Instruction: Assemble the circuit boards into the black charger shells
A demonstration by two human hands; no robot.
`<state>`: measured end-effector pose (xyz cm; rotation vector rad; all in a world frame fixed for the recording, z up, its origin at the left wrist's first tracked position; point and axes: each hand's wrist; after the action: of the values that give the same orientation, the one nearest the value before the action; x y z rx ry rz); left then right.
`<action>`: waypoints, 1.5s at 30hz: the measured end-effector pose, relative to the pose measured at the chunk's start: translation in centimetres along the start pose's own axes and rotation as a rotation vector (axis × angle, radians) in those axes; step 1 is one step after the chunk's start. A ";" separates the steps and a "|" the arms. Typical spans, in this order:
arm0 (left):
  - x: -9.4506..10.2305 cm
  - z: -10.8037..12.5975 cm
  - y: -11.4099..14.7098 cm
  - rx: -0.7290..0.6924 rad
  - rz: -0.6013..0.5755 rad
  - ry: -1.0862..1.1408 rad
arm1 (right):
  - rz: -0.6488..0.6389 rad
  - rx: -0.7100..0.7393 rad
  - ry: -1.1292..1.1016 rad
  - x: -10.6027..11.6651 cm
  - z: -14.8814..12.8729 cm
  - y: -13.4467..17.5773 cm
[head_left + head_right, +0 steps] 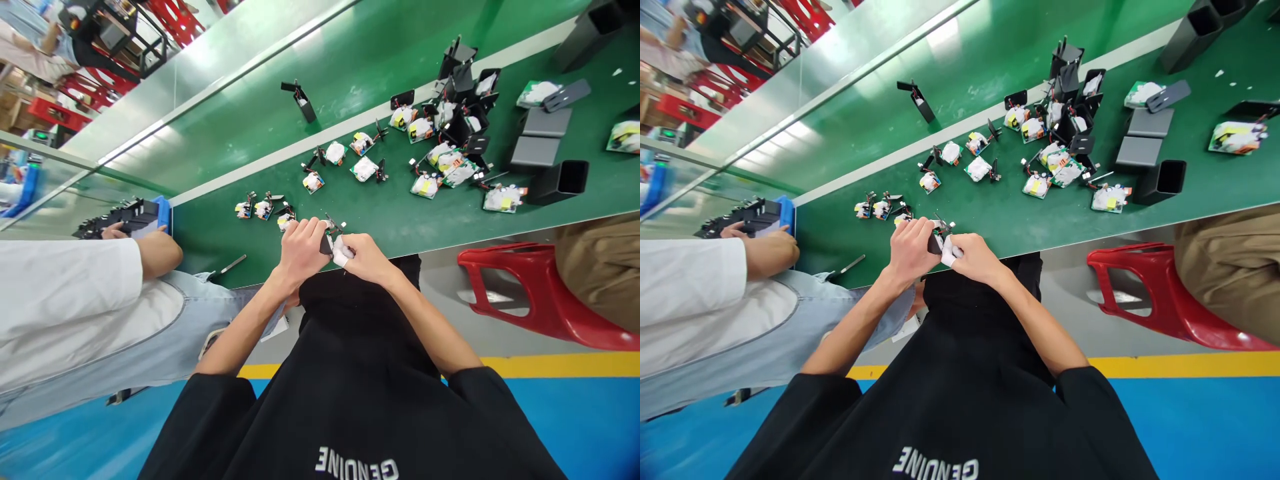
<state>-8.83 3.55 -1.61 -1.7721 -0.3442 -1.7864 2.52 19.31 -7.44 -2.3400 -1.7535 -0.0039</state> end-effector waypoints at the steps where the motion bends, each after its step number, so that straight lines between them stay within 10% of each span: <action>1: 0.0 0.1 0.2 0.081 0.013 0.096 | 0.005 0.028 -0.023 0.1 -0.1 0.1; 8: 1.1 1.7 3.2 0.510 -0.065 1.026 | 0.195 0.170 -0.001 -0.4 -0.9 2.3; 22: 2.7 1.3 7.5 0.568 0.091 1.342 | 0.307 0.055 -0.366 -2.8 -3.3 4.0; 34: 1.8 0.5 7.8 0.570 0.217 1.312 | 0.196 0.003 -0.241 -3.6 -3.6 3.1; 45: 0.6 -0.4 8.5 0.371 0.353 0.546 | -0.071 0.220 0.476 -4.3 -7.1 3.2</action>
<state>-4.28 -3.55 -2.96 -0.9711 -0.1145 -1.7263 5.19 13.18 -1.65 -1.9203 -1.5109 -0.3337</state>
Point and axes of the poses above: each hand's wrist, its own y-axis away from the middle knuckle, its own x-axis out of the back of the hand, z = x × y, and after that the axes turned 7 degrees about z, right-handed
